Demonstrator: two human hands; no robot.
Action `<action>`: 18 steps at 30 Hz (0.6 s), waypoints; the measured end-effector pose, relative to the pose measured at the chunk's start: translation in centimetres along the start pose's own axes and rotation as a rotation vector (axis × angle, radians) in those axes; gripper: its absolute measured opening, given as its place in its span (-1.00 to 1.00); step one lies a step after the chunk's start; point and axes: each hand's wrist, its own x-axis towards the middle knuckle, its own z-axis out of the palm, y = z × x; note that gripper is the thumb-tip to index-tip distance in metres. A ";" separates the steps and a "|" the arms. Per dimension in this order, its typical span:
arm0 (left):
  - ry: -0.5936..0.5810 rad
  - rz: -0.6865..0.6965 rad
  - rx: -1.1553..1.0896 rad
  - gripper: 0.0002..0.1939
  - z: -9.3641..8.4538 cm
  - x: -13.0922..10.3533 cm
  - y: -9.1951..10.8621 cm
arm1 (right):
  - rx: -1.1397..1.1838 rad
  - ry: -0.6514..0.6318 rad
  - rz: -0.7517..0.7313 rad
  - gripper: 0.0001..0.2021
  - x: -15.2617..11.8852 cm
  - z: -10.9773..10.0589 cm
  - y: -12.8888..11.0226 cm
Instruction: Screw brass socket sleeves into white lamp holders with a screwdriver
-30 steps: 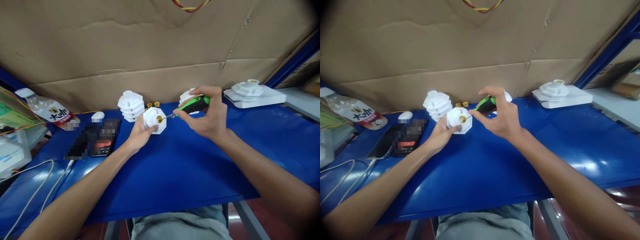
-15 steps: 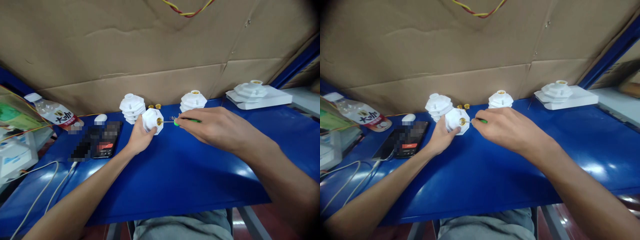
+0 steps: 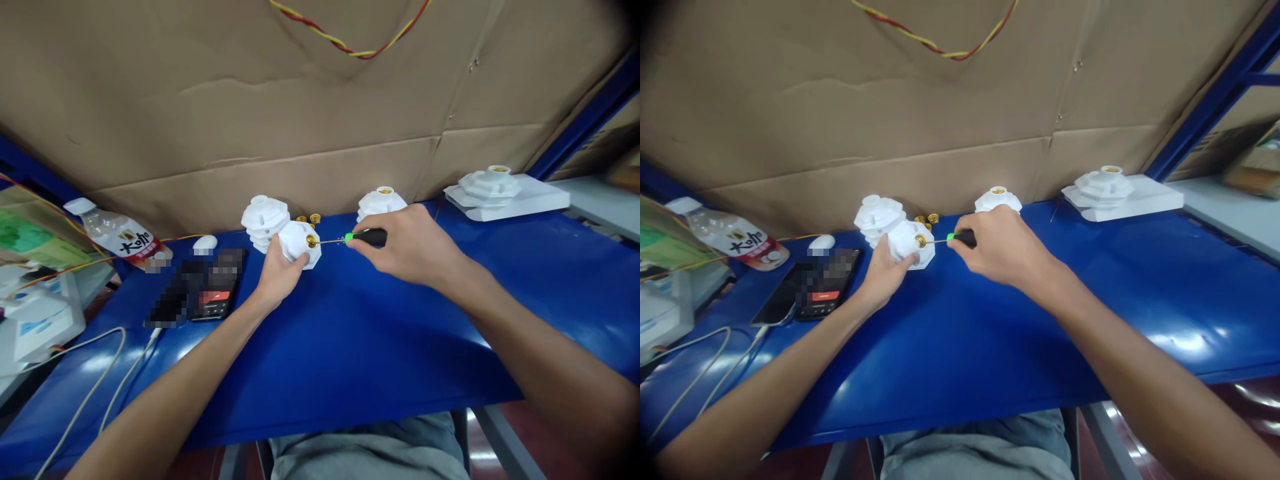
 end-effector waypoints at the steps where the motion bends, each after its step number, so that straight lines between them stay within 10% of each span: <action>1: 0.012 -0.051 -0.009 -0.51 -0.1 0.2 0.0 | 0.039 0.014 0.024 -0.89 0.1 -0.2 0.3; 9: -0.147 -0.285 -0.024 -0.35 -1.7 0.5 1.0 | 0.538 0.224 0.258 -0.85 0.7 -2.3 4.7; 18: -0.325 0.105 0.537 -0.52 -2.6 0.2 1.4 | 0.676 0.302 0.323 -0.72 0.9 2.2 4.5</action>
